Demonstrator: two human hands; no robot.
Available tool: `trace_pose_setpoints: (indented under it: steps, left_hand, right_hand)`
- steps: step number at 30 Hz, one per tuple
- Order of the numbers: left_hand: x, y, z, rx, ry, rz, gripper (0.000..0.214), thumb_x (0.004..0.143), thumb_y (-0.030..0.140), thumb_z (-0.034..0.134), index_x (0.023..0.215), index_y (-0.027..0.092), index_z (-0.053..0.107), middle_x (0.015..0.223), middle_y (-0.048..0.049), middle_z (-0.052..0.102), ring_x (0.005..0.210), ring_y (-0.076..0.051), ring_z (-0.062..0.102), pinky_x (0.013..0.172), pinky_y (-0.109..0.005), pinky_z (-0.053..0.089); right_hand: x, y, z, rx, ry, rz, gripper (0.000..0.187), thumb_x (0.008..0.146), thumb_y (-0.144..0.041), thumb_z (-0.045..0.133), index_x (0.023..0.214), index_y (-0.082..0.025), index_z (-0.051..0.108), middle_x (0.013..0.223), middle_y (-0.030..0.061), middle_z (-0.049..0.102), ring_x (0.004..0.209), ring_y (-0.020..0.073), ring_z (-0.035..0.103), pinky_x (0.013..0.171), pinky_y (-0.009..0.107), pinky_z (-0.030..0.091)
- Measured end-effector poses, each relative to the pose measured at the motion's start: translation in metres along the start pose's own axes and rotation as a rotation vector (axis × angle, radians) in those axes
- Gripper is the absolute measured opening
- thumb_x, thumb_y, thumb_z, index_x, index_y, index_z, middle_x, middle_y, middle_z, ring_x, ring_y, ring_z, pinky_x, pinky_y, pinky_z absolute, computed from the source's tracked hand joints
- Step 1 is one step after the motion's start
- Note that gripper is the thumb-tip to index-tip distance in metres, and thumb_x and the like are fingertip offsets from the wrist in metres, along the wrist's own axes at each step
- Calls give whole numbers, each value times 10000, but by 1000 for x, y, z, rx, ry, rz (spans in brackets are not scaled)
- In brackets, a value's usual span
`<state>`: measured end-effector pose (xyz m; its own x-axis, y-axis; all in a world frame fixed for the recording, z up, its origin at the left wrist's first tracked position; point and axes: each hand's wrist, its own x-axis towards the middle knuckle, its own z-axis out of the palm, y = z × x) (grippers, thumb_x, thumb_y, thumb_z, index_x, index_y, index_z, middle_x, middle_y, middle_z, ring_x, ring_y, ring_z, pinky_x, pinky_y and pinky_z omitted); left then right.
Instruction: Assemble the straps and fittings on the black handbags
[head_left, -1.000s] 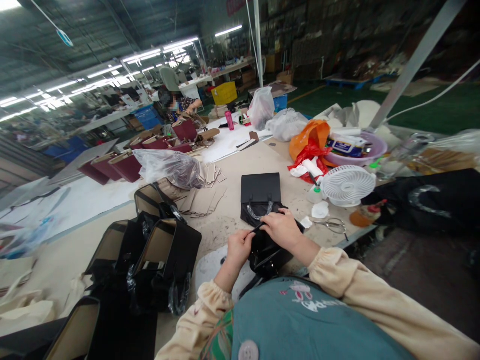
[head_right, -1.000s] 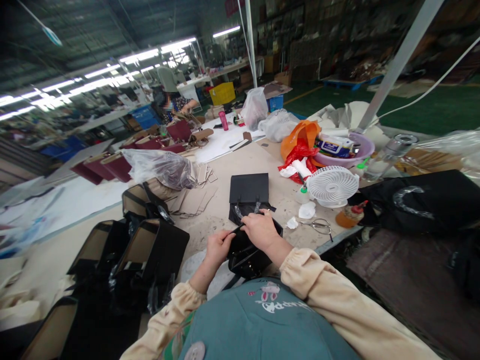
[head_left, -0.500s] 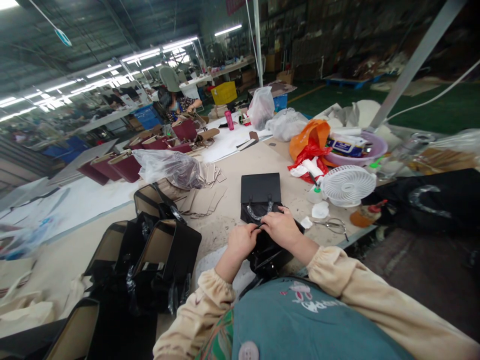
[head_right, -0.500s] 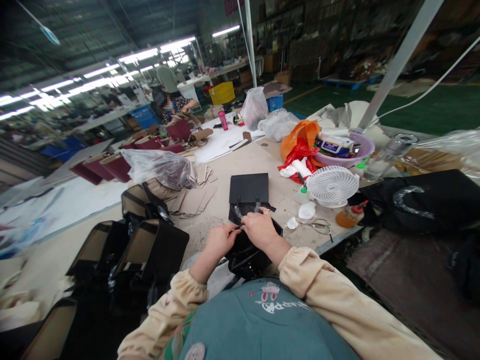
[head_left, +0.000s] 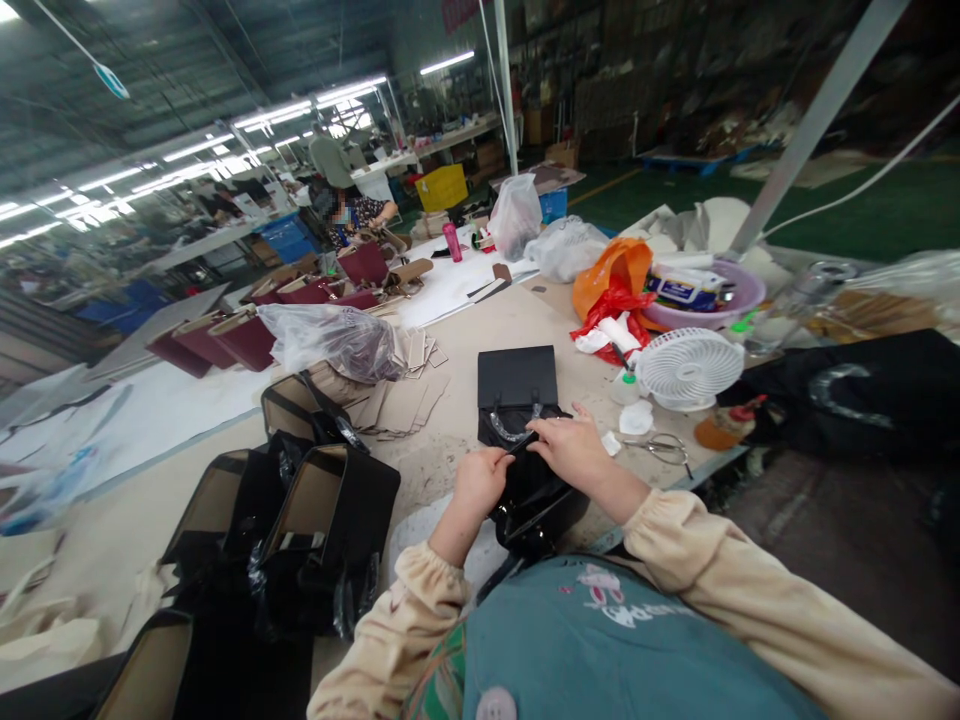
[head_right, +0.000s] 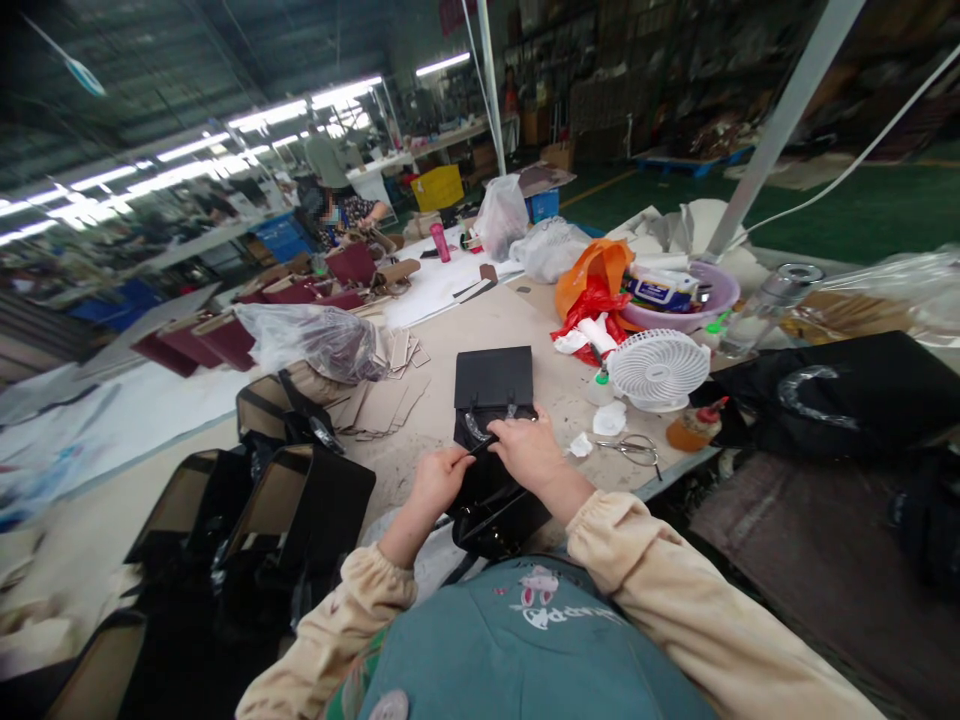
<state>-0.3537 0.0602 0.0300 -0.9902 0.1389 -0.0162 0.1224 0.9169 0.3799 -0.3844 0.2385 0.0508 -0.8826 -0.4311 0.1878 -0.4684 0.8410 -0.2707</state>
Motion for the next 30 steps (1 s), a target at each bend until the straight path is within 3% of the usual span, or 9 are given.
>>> trace_pose_setpoints:
  steps: [15, 23, 30]
  left_hand:
    - [-4, 5, -2, -55, 1, 2, 226, 856, 290, 479, 818, 209, 687, 819, -28, 693, 762, -151, 600, 674, -234, 387]
    - [-3, 9, -9, 42, -40, 6, 226, 852, 305, 478, 811, 220, 683, 796, -34, 691, 743, -161, 609, 652, -236, 393]
    - [12, 21, -22, 97, -127, 20, 311, 796, 475, 531, 882, 225, 693, 838, -70, 695, 799, -208, 625, 698, -269, 430]
  right_hand:
    - [1, 1, 0, -30, -14, 2, 158, 837, -312, 519, 897, -254, 654, 865, 31, 685, 869, 204, 614, 1010, 482, 164]
    - [2, 1, -2, -48, -10, 1, 155, 837, -320, 521, 863, -258, 661, 840, 19, 683, 835, 190, 612, 1019, 457, 165]
    - [5, -1, -2, -75, -35, 6, 171, 843, -315, 502, 832, -249, 660, 838, 25, 683, 857, 203, 609, 1013, 480, 173]
